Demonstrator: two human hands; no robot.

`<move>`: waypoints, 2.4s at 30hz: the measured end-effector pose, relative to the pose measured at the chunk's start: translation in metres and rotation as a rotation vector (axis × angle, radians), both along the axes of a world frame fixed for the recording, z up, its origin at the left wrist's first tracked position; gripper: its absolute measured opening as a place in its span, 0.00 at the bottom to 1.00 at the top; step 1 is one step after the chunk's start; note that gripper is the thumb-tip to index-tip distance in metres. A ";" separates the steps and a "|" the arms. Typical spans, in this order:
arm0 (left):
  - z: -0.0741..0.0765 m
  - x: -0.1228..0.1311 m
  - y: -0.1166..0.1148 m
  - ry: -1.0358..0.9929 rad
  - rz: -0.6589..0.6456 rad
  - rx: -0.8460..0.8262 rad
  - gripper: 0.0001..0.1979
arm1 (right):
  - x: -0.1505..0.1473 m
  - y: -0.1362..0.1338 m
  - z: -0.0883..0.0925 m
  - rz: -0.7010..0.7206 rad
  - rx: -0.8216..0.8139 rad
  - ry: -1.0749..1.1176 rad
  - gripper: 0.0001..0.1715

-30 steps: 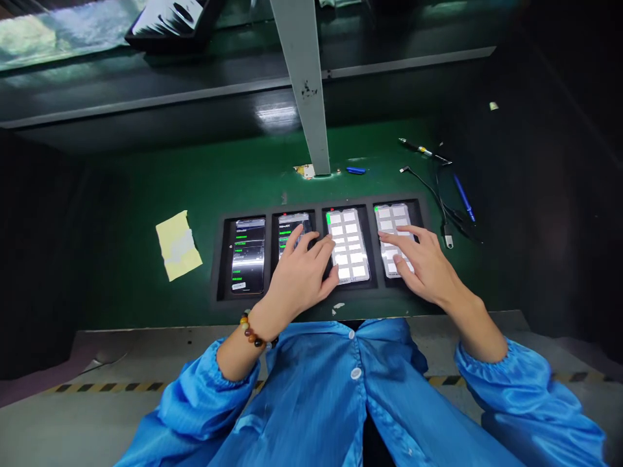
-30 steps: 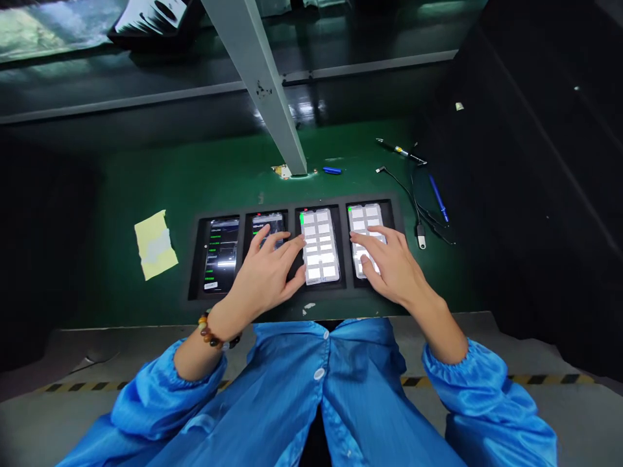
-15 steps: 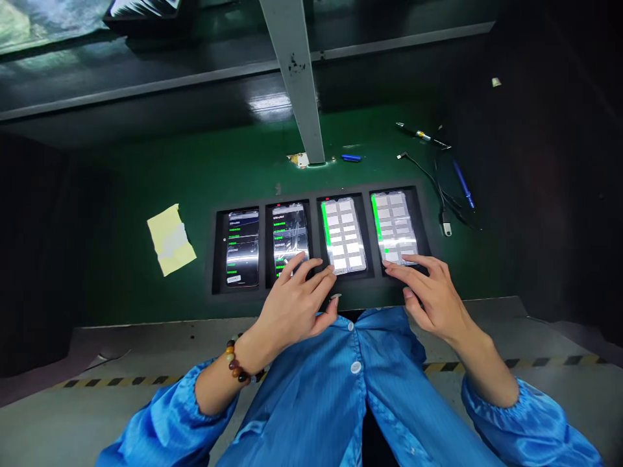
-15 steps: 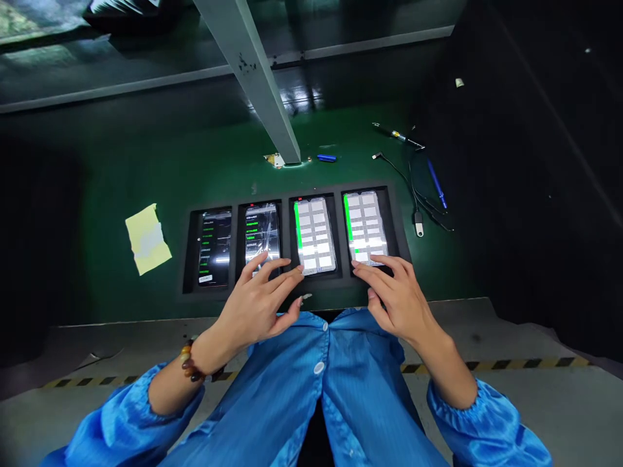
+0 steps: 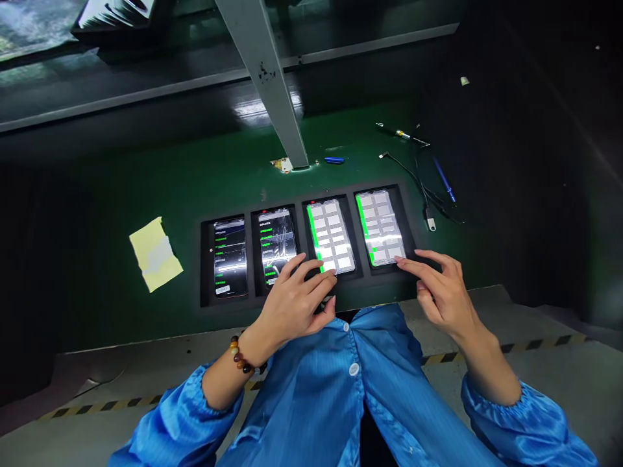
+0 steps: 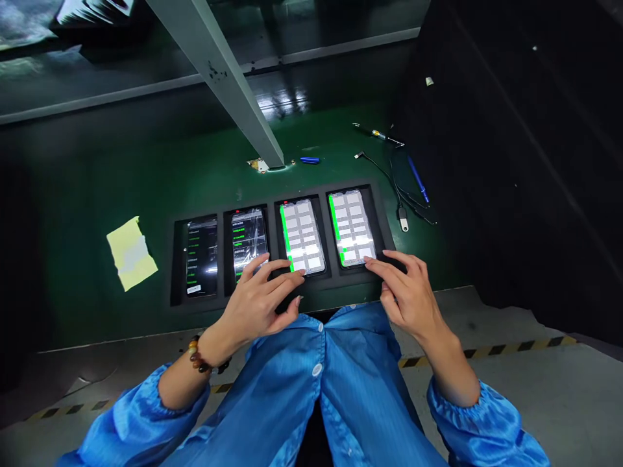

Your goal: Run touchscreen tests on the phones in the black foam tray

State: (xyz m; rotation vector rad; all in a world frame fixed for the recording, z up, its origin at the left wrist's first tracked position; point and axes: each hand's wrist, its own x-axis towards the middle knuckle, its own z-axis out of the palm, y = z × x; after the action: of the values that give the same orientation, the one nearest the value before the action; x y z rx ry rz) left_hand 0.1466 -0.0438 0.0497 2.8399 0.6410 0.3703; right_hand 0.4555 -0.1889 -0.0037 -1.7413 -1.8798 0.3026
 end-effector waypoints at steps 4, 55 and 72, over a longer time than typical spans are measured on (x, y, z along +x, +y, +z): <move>-0.004 0.015 0.003 -0.004 -0.064 -0.035 0.14 | 0.009 -0.008 -0.002 -0.042 -0.003 -0.009 0.39; -0.012 0.046 0.086 0.107 0.338 -0.002 0.25 | 0.003 0.145 0.009 0.022 -0.023 -0.089 0.27; -0.021 0.044 0.079 0.045 0.372 -0.010 0.24 | 0.016 0.134 0.006 0.032 -0.025 -0.051 0.27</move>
State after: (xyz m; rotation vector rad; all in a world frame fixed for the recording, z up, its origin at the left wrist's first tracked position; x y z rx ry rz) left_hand 0.1902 0.0347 0.0284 2.7183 1.1802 0.3584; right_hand 0.4711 -0.0552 0.0027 -1.7513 -1.9496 0.2979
